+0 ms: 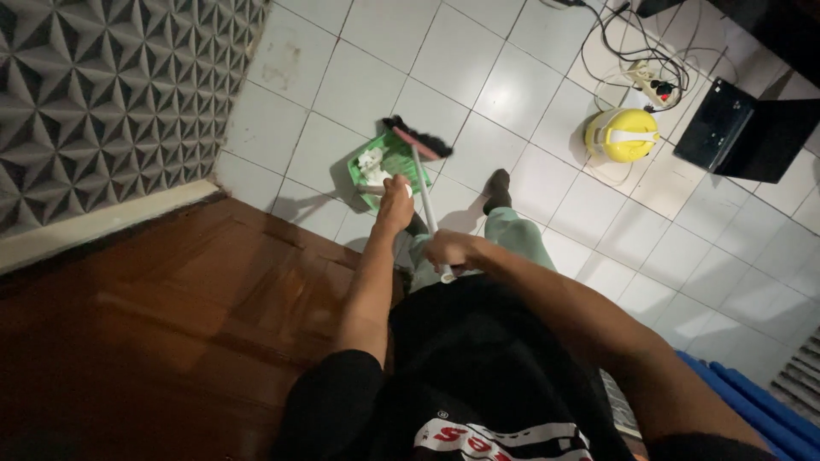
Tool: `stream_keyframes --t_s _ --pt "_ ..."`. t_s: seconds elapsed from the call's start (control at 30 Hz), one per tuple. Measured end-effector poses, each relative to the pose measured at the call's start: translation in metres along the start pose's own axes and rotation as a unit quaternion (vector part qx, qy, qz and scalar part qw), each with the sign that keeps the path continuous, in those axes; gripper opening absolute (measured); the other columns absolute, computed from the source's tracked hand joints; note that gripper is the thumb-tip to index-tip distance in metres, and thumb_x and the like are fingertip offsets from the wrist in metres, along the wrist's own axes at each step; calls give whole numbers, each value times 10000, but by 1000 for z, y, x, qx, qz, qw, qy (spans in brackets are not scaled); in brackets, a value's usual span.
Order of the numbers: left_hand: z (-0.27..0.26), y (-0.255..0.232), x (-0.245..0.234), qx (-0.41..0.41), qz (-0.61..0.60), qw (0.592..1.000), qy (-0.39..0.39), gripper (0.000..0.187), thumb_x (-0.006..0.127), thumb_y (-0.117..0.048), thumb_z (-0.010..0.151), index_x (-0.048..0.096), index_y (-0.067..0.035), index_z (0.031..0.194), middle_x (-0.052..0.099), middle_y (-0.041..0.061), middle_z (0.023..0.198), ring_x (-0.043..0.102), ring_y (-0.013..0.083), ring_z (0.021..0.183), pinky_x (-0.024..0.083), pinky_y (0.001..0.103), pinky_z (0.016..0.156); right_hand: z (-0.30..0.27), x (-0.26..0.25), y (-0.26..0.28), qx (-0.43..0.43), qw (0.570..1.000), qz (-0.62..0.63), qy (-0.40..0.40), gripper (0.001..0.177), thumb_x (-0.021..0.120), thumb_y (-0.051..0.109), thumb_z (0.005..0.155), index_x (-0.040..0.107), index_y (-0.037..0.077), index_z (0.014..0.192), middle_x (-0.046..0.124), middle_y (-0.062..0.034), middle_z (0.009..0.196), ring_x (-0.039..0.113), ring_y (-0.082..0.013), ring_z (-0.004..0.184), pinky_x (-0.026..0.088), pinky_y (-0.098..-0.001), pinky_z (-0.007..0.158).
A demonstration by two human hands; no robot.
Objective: The person sweeps a tiled floor with a broom, moving debris toward a green dustpan. They then use the dustpan to collect the swept material and walk around the room to gather more debris.
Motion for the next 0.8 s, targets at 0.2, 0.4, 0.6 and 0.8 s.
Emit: stream_keyframes --t_s 0.2,0.4,0.6,0.8 --pt "-4 27 13 8 -22 999 -28 260 539 -75 994 424 -67 1227 419 240 1298 660 571 1034 598 583 858 -147 -18 42 -727 631 -271 13 232 621 238 966 611 18 892 584 -86 685 623 -295 563 530 -465 505" --pt "-4 71 19 -50 -46 994 -90 297 585 -74 942 455 -102 1207 482 193 1290 684 480 1073 608 548 896 -52 -96 -150 -628 733 -227 126 1060 342 1038 704 661 51 922 584 -87 721 592 -267 572 545 -426 581" --pt "-30 188 -9 -57 -40 888 -454 177 784 -103 686 675 -164 811 680 101 803 715 337 829 555 386 772 -293 -50 -19 -49 995 41 -73 257 683 225 896 735 -13 815 661 -164 573 669 -276 452 454 -386 376" --pt "-100 234 -71 -224 -137 900 -349 175 716 -118 823 620 -224 924 721 -13 993 732 272 920 558 385 787 -283 -79 -5 -163 986 6 35 367 685 362 898 778 31 769 657 -119 480 618 -212 332 430 -326 312"
Point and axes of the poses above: each hand's wrist, its own z-axis towards the middle knuckle, its own x-axis out of the palm, y = z × x, the point moved 3 cm from there along z, towards the middle knuckle
